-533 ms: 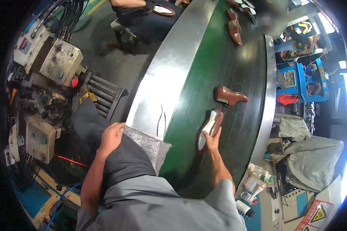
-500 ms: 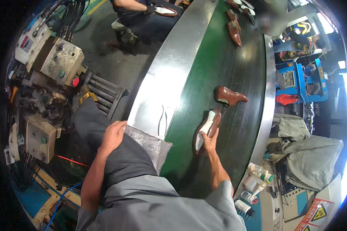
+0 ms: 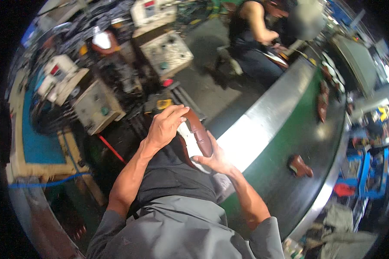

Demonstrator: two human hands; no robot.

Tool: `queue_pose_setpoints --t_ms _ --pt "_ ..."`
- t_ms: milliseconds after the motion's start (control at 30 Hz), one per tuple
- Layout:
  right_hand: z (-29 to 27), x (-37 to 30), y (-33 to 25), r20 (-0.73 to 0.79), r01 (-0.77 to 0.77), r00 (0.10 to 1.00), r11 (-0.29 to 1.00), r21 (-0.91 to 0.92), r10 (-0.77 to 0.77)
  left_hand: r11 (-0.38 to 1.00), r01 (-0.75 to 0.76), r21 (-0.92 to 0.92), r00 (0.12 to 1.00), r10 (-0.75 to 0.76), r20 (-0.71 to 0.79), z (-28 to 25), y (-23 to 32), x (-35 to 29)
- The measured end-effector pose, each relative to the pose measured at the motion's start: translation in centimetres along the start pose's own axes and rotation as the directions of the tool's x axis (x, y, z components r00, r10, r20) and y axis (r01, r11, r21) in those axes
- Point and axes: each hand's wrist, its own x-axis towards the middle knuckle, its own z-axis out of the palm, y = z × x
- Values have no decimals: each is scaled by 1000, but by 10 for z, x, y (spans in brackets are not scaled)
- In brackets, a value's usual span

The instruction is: Operating a specialized lasting machine to shape and attach shoe uppers in a factory setting.

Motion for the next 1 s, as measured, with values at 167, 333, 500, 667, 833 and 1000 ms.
queue_pose_setpoints --t_ms 167,333,500,667,833,1000 --pt "47 63 -64 65 228 973 967 -110 -222 924 -218 314 969 244 -44 -94 37 -50" --pt "112 74 -44 -34 385 921 921 -67 -388 871 242 -428 959 -283 -34 -106 67 -105" --pt "125 70 -16 -8 551 829 819 -160 -559 894 325 -309 915 -380 -137 -75 64 -109" --pt "124 69 -8 -45 554 821 813 -179 -569 923 297 -245 921 -344 -181 -65 65 -100" --pt "119 76 -7 -61 538 831 826 -168 -554 930 283 -233 932 -325 -163 -65 63 -86" --pt "91 77 -36 3 532 841 827 -182 -541 810 425 -403 884 -468 -8 -78 52 -74"
